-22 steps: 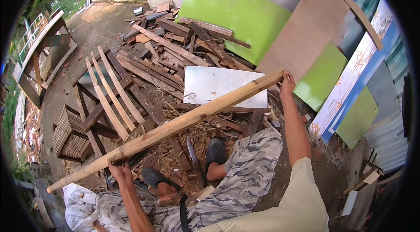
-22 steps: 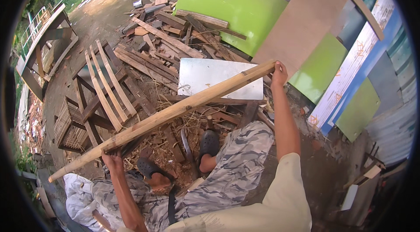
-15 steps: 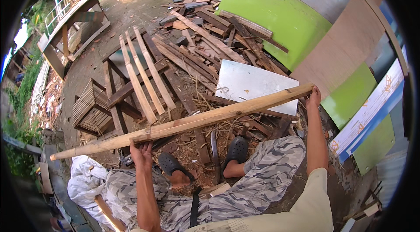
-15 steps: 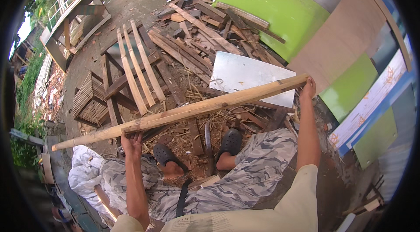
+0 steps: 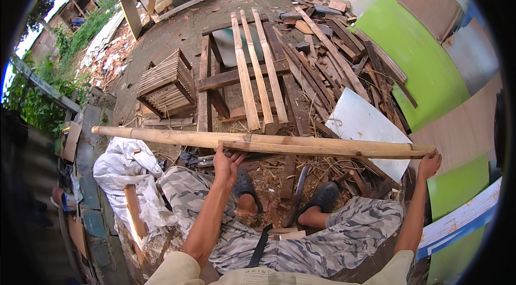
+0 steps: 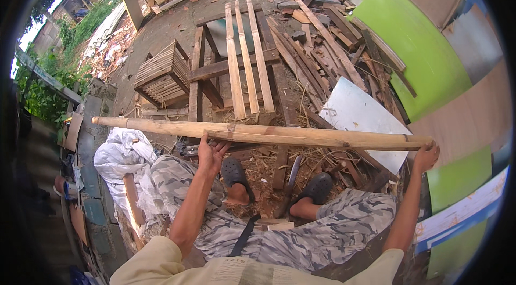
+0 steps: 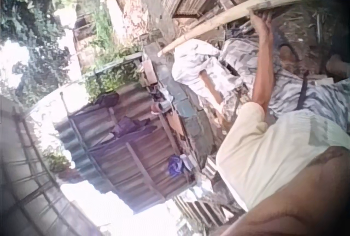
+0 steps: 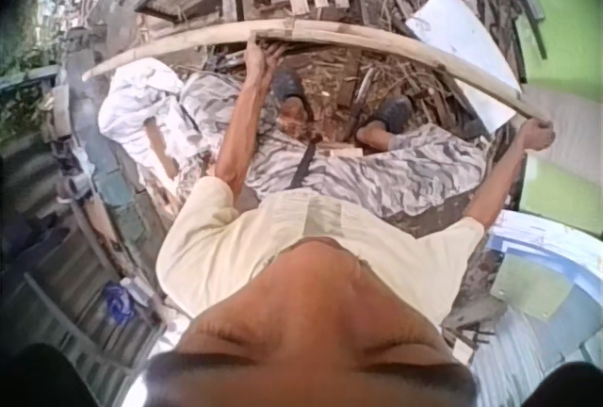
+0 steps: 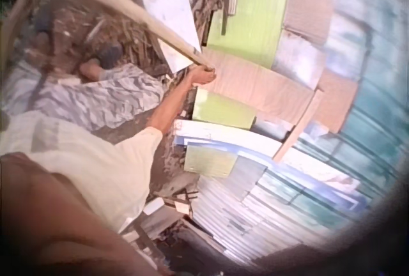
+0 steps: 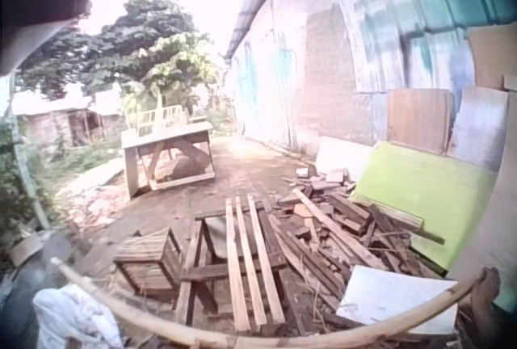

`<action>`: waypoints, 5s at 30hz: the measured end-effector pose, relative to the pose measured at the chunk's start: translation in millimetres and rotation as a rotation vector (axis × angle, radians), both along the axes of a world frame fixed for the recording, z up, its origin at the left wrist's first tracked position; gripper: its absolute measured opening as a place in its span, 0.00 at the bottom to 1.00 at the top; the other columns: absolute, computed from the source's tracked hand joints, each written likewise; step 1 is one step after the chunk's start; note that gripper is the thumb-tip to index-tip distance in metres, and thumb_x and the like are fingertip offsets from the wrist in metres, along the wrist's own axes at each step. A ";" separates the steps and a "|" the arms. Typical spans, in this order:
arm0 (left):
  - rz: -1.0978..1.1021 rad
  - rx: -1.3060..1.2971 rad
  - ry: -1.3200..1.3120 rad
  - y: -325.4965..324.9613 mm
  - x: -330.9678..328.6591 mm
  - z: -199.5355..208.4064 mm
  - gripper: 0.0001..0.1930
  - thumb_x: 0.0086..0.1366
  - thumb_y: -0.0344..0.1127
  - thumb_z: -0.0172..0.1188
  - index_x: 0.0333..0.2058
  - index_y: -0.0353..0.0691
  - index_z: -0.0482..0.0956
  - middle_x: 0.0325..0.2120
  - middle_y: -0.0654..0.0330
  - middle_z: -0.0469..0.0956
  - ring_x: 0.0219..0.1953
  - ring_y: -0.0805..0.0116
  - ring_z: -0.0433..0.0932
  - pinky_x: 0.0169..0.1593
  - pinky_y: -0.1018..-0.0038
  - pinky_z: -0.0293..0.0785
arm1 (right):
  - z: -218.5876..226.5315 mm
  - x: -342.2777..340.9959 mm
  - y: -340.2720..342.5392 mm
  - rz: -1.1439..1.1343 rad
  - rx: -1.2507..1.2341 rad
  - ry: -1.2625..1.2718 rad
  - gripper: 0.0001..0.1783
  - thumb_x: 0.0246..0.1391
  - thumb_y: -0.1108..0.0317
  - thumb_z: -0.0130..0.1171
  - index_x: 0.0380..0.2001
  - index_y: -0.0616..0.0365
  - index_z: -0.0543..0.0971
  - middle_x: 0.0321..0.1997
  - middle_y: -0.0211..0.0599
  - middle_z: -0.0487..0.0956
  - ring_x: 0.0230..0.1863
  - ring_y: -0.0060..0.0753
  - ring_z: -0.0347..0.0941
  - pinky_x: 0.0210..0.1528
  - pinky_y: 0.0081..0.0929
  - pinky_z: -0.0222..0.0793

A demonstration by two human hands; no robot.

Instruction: The person sits cross-legged and uses a hand saw to cut a long bamboo pole resting on a metal bar. The person repeatedly saws through the bamboo, adjusting grip and position as needed.

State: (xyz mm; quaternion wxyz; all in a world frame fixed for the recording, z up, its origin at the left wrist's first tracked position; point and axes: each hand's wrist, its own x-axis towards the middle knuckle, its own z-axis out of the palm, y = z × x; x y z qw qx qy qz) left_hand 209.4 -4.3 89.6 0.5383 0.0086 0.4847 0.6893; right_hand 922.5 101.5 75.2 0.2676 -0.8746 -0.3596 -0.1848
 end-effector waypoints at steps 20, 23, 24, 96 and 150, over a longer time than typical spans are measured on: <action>-0.024 0.007 0.017 -0.5 0.7 -9.4 0.28 0.77 0.50 0.46 0.63 0.32 0.59 0.56 0.38 0.71 0.59 0.43 0.75 0.61 0.54 0.77 | 45.2 -401.5 -38.6 1.489 -0.141 -0.269 0.25 0.52 0.57 0.68 0.54 0.47 0.79 0.61 0.40 0.75 0.68 0.45 0.66 0.71 0.53 0.57; -0.016 -0.009 0.038 0.5 1.6 -8.5 0.29 0.77 0.50 0.47 0.63 0.32 0.60 0.57 0.39 0.71 0.60 0.45 0.75 0.61 0.55 0.78 | 21.4 -401.3 -30.8 1.475 -0.048 -0.357 0.31 0.48 0.58 0.71 0.57 0.46 0.78 0.60 0.39 0.77 0.65 0.44 0.69 0.68 0.51 0.60; -0.014 -0.019 0.041 -1.0 0.7 -7.7 0.29 0.77 0.50 0.47 0.63 0.32 0.59 0.57 0.39 0.71 0.60 0.45 0.75 0.61 0.55 0.78 | 19.4 -403.4 -29.5 1.473 -0.010 -0.394 0.33 0.46 0.58 0.72 0.58 0.46 0.77 0.60 0.39 0.77 0.64 0.44 0.70 0.68 0.50 0.61; -1.249 0.170 1.941 51.0 -146.2 33.8 0.35 0.55 0.59 0.57 0.54 0.39 0.77 0.27 0.43 0.82 0.34 0.41 0.81 0.39 0.51 0.74 | 14.5 -402.6 -31.7 1.503 -0.029 -0.546 0.31 0.53 0.68 0.60 0.62 0.40 0.73 0.62 0.47 0.76 0.60 0.49 0.73 0.63 0.54 0.65; -1.059 0.333 2.174 43.9 -132.9 17.7 0.34 0.53 0.59 0.59 0.50 0.38 0.78 0.29 0.46 0.82 0.36 0.47 0.81 0.42 0.57 0.73 | 58.5 -427.4 71.2 1.139 -0.623 0.344 0.24 0.50 0.56 0.64 0.40 0.68 0.82 0.39 0.63 0.82 0.45 0.64 0.80 0.51 0.49 0.74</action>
